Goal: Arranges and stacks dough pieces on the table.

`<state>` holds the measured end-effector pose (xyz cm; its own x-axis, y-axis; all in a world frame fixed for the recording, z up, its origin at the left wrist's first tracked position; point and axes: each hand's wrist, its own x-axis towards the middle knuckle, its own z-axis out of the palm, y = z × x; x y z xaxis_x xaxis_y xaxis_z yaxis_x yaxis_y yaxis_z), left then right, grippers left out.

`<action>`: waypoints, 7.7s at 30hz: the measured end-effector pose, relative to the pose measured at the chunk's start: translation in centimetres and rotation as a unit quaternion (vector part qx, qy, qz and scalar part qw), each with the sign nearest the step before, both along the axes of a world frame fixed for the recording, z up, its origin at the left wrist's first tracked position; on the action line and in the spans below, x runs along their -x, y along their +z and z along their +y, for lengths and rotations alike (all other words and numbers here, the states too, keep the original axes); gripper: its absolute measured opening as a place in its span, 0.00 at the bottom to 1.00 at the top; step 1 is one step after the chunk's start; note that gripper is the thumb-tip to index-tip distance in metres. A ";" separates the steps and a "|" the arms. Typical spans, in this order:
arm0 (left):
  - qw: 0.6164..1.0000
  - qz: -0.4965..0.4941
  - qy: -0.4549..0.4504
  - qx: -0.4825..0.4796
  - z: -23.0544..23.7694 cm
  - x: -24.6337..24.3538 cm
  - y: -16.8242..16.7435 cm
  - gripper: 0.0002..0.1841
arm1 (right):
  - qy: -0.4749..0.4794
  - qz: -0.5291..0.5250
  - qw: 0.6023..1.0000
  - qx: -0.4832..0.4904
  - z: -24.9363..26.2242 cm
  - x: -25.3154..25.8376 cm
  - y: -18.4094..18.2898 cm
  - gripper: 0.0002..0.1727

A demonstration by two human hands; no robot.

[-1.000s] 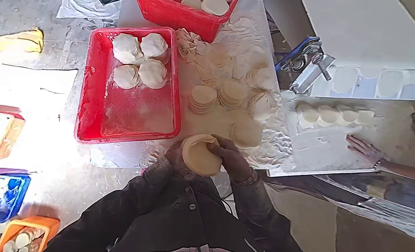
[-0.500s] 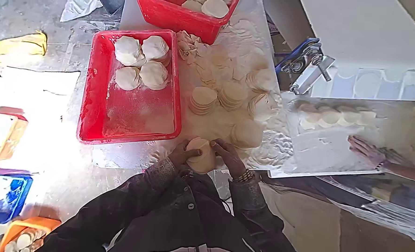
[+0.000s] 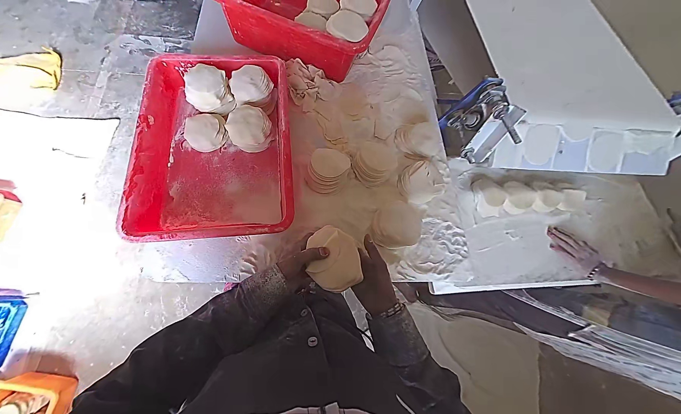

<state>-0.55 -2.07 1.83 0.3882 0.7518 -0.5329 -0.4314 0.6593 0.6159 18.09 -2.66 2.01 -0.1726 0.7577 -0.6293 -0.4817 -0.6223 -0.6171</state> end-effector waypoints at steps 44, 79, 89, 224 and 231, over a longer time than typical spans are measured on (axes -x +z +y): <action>0.991 -0.021 0.133 0.018 0.0 1.9 5.8 0.43 | 0.171 -0.174 0.965 -0.096 4.3 2.4 6.1 0.19; 0.830 0.499 0.038 -0.245 23.4 32.4 -3.7 0.40 | 0.258 -0.369 0.825 -0.341 15.8 23.4 6.7 0.27; 0.836 0.507 0.180 -0.110 20.1 28.9 -1.1 0.39 | 0.063 -0.668 0.737 -0.083 7.6 -7.5 4.5 0.24; 0.993 0.055 0.073 0.071 1.7 0.8 2.0 0.21 | 0.134 -0.326 0.907 -0.229 4.1 0.9 4.8 0.15; 0.997 0.071 0.028 -0.017 2.4 3.2 5.0 0.28 | 0.121 -0.280 0.920 -0.246 6.1 1.7 6.1 0.19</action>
<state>-3.70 0.32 6.86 0.2682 0.7891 -0.5526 -0.3736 0.6139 0.6953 16.37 3.46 8.16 -0.1261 0.9570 -0.2613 0.1137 -0.2477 -0.9621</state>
